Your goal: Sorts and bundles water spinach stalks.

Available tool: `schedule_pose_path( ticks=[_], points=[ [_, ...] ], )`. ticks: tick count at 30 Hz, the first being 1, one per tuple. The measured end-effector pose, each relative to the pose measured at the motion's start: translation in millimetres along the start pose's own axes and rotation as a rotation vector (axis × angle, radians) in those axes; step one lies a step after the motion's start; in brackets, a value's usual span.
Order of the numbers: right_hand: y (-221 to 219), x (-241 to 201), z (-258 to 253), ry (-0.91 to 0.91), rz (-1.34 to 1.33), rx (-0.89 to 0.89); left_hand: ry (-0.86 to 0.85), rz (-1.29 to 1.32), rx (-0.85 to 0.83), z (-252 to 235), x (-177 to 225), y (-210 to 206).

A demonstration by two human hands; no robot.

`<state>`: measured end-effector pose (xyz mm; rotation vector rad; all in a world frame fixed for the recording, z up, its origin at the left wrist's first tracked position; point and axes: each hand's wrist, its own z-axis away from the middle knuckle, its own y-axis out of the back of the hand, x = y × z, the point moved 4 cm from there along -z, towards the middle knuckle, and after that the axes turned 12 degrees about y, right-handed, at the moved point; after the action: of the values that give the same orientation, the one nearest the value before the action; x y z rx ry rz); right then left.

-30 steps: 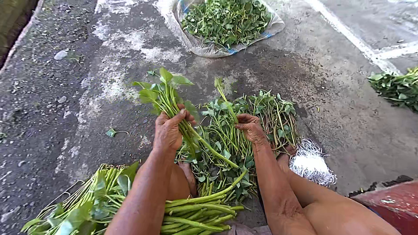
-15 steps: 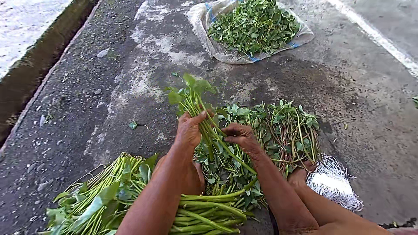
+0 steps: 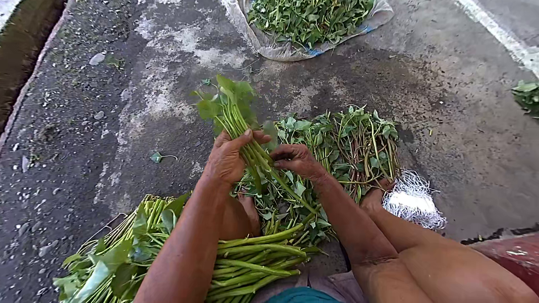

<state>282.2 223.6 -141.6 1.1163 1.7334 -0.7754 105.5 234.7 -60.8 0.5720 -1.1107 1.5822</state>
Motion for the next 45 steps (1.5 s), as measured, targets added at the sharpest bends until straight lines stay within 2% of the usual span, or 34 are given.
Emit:
schedule_pose_path(
  ticks=[3, 5, 6, 8, 10, 12, 14, 17, 22, 27, 31, 36, 40, 45],
  points=[
    [42.0, 30.5, 8.6, -0.037, -0.009, 0.169, -0.039, -0.051, 0.002, 1.3, 1.5, 3.6],
    [73.5, 71.4, 26.2, -0.261, 0.191, 0.284, -0.052, -0.068, 0.021, 0.7, 3.0, 7.9],
    [84.9, 96.0, 38.6, -0.411, 0.306, 0.278, -0.054, -0.071, 0.036, 0.1, 4.3, 8.8],
    [92.3, 140.5, 67.5, -0.690, 0.474, 0.161, -0.054, -0.067, 0.073, 0.0, 6.2, 8.1],
    [82.7, 172.2, 92.8, -0.892, 0.618, -0.064, -0.046, -0.056, 0.096, -0.5, 7.2, 7.2],
    [67.0, 188.5, 113.5, -1.003, 0.773, -0.311, -0.043, -0.057, 0.106, -0.9, 7.1, 6.7],
    [57.0, 189.7, 124.7, -1.054, 0.870, -0.399, -0.054, -0.058, 0.098, -2.2, 6.9, 7.6],
    [62.2, 177.6, 122.8, -1.022, 0.836, -0.284, -0.046, -0.059, 0.125, -4.0, 6.6, 9.2],
    [89.8, 153.8, 100.9, -0.798, 0.414, 0.155, -0.031, -0.036, 0.180, -6.7, 7.1, 8.4],
    [87.6, 101.0, 64.3, -0.483, 0.126, 0.264, -0.041, 0.039, 0.263, -10.6, 6.3, 9.8],
    [75.1, 68.4, 44.8, -0.259, 0.000, 0.229, -0.059, 0.128, 0.333, -14.2, 6.1, 13.6],
    [52.8, 33.0, 26.3, -0.071, -0.194, 0.076, -0.099, 0.201, 0.392, -17.6, 7.3, 18.4],
    [42.2, 21.8, 23.6, -0.022, -0.299, -0.035, -0.129, 0.258, 0.404, -16.0, 10.8, 17.9],
    [37.0, 22.0, 25.4, -0.065, -0.292, -0.121, -0.094, 0.271, 0.440, -18.3, 9.7, 23.5]
  ],
)
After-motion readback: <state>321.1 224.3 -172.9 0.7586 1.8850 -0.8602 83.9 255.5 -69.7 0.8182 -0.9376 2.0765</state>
